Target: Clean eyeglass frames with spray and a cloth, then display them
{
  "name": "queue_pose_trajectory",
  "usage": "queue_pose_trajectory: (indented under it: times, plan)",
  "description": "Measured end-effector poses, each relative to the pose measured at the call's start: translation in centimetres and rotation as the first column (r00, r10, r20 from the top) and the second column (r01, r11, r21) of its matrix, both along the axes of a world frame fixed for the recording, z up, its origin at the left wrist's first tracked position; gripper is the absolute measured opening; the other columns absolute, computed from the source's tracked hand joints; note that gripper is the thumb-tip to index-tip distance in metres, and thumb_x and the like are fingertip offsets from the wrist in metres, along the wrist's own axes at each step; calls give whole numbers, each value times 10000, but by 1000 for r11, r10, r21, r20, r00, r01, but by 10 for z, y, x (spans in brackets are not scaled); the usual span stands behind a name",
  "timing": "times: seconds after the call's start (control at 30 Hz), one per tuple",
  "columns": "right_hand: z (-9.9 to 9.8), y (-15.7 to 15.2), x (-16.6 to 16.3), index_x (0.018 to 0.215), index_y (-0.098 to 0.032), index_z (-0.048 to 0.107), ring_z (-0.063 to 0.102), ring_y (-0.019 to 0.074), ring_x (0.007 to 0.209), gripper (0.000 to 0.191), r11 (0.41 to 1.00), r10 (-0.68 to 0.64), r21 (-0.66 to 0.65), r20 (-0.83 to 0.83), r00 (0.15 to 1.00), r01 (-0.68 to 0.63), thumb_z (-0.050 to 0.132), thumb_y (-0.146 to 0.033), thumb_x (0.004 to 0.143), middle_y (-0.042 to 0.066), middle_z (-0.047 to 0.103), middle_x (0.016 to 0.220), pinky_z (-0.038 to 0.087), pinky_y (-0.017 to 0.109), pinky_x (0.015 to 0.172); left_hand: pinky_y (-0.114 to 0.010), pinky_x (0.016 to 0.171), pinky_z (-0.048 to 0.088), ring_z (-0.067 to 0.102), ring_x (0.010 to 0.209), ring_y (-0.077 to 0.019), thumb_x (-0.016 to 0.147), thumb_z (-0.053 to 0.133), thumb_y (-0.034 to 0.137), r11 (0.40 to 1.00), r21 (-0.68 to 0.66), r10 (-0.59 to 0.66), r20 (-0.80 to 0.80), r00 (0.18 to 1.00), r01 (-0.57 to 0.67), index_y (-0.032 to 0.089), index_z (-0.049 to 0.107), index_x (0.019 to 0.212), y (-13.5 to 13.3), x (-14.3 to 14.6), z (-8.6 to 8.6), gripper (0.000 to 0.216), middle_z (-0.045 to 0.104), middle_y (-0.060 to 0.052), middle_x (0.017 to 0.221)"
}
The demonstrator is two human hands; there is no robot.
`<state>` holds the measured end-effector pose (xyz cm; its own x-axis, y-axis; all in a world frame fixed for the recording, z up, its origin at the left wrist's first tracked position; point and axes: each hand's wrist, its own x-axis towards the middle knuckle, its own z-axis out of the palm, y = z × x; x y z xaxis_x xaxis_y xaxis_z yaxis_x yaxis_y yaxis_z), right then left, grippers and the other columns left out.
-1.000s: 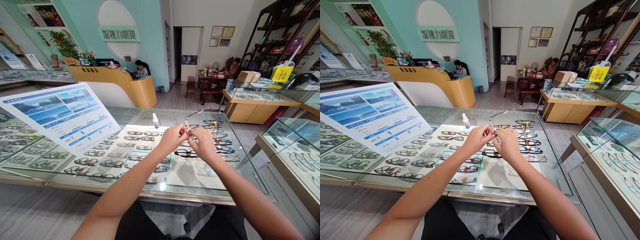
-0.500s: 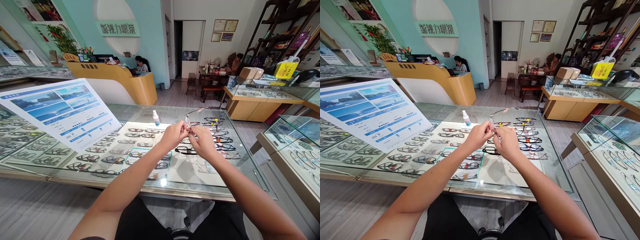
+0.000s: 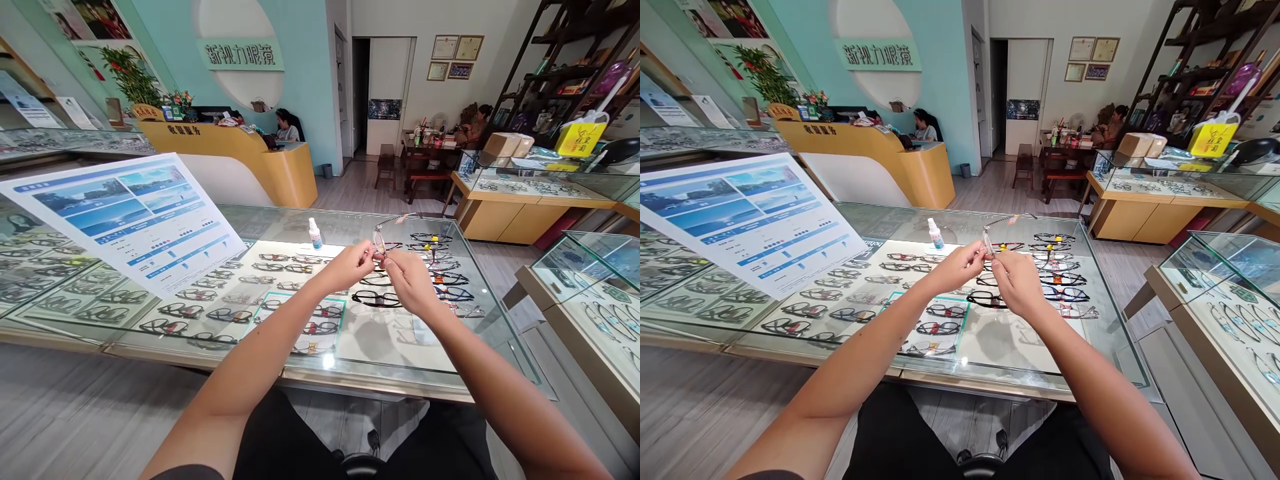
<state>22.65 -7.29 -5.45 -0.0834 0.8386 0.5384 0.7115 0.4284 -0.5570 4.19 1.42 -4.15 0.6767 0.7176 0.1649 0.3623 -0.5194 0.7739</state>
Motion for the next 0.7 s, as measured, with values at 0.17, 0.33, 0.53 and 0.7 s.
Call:
queue_pose_trajectory:
  times: [0.17, 0.33, 0.53, 0.7]
  plan:
    - [3, 1, 4, 787, -240, 561, 714, 250, 950, 378, 1000, 16, -20, -102, 995, -19, 391, -322, 1115, 63, 761, 932, 389, 377, 796, -299, 617, 273, 388, 609, -157, 1041, 436, 330, 998, 54, 31, 57, 998, -34, 261, 442, 943, 11, -18, 11, 119, 472, 59, 667]
    - [1, 2, 5, 819, -238, 614, 751, 277, 1038, 387, 1000, 14, -22, -139, 990, -17, 397, -354, 1118, 83, 787, 980, 429, 380, 806, -350, 689, 309, 530, 724, -227, 1045, 433, 322, 917, 312, 346, -321, 881, -247, 256, 535, 898, 31, -45, 15, 191, 632, -33, 784]
    - [-3, 4, 7, 840, -237, 651, 750, 280, 1018, 386, 999, 27, -17, -134, 991, -30, 399, -341, 1114, 86, 819, 1037, 457, 400, 858, -377, 821, 437, 688, 983, -337, 821, 800, 391, 916, 270, 399, -558, 728, -295, 233, 667, 879, 46, -49, -9, 215, 766, -142, 1081]
    - [-4, 4, 8, 829, -235, 658, 762, 297, 1084, 398, 999, 22, -35, -135, 991, -27, 408, -352, 1115, 97, 815, 1031, 466, 393, 843, -379, 879, 465, 704, 1004, -323, 796, 803, 321, 915, 229, 404, -546, 734, -333, 245, 687, 914, 56, -40, -23, 182, 787, -119, 1028]
